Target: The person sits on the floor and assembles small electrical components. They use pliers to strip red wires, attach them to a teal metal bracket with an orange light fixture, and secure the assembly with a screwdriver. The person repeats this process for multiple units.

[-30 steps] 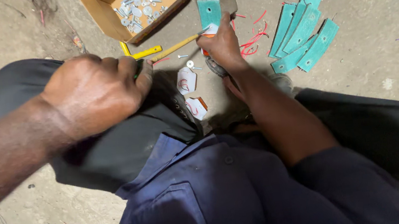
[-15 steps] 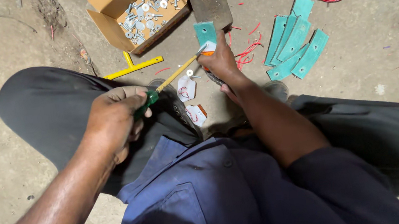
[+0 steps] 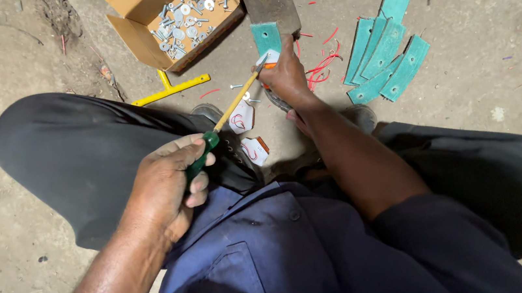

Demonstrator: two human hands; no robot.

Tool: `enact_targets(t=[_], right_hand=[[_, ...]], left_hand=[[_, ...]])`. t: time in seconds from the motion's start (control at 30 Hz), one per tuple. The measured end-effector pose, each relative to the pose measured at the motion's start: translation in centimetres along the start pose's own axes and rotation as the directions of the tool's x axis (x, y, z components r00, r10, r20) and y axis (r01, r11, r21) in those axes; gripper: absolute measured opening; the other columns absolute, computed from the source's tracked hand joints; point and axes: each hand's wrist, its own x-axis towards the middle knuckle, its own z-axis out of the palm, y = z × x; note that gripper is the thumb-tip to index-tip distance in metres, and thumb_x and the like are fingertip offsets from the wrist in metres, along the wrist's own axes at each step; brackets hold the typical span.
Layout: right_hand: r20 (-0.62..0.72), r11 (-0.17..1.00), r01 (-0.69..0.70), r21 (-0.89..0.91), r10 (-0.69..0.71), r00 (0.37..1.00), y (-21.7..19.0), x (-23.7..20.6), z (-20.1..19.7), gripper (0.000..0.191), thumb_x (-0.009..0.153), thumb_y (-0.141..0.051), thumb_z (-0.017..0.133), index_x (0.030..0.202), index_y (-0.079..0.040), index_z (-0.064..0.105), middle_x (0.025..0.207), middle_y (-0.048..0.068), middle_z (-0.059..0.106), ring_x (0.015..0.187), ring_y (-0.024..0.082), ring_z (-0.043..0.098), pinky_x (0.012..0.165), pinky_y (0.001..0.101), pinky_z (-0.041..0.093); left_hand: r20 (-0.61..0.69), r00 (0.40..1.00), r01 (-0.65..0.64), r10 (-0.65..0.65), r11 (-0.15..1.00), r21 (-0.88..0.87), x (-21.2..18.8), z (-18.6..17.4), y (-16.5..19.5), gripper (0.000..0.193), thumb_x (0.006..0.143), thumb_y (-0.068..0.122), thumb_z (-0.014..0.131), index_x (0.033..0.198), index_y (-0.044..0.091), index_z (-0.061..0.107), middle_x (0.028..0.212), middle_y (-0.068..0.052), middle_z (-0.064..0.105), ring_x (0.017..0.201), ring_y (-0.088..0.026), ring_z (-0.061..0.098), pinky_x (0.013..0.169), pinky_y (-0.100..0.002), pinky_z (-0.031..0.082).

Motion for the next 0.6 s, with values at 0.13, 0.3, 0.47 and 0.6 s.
enact_targets(t=[0.13, 0.3, 0.47, 0.6], right_hand=[[0.032, 0.999, 0.006, 0.032, -0.007, 0.999, 0.0, 0.4, -0.4, 0.080, 0.077, -0.028, 0.087, 0.133, -0.008, 0.033, 0.109, 0.025, 0.068, 0.100, 0.042, 0.069, 0.086, 0.0499, 0.053], [0.014, 0.993, 0.067, 0.102, -0.069, 0.998, 0.4, 1.5, -0.6, 0.076, 0.078, -0.023, 0.085, 0.133, -0.009, 0.035, 0.110, 0.022, 0.068, 0.101, 0.040, 0.071, 0.086, 0.0477, 0.054], [0.015, 0.999, -0.014, 0.048, 0.014, 1.000, 0.9, 1.9, 0.0, 0.075, 0.076, -0.023, 0.087, 0.130, -0.009, 0.036, 0.110, 0.021, 0.069, 0.100, 0.039, 0.071, 0.085, 0.0472, 0.053], [-0.025, 0.992, 0.081, 0.097, -0.079, 0.997, 1.1, 0.8, 0.5, 0.072, 0.080, -0.023, 0.085, 0.131, -0.009, 0.034, 0.116, 0.020, 0.070, 0.103, 0.040, 0.072, 0.087, 0.0471, 0.054]], left_hand=[[-0.136, 0.987, 0.094, -0.087, 0.995, 0.045, 0.8, 0.8, 1.1, 0.019, 0.092, 0.014, 0.064, 0.104, 0.001, 0.068, 0.070, -0.008, 0.058, 0.041, -0.010, 0.035, 0.035, -0.025, 0.023], [-0.160, 0.981, -0.064, 0.108, 0.964, 0.257, 2.1, 1.7, 2.1, 0.025, 0.087, 0.009, 0.075, 0.107, -0.007, 0.077, 0.069, -0.007, 0.061, 0.045, -0.010, 0.041, 0.039, -0.027, 0.028], [0.651, 0.462, -0.525, 0.602, -0.406, 0.748, 1.4, 1.6, 2.6, 0.037, 0.087, 0.012, 0.070, 0.122, 0.004, 0.068, 0.078, -0.012, 0.068, 0.059, -0.022, 0.067, 0.048, -0.033, 0.052], [0.765, 0.617, -0.377, 0.185, -0.783, 0.494, 1.4, -0.9, 4.4, 0.035, 0.087, 0.012, 0.071, 0.120, 0.003, 0.069, 0.078, -0.011, 0.068, 0.060, -0.023, 0.067, 0.049, -0.033, 0.052]])
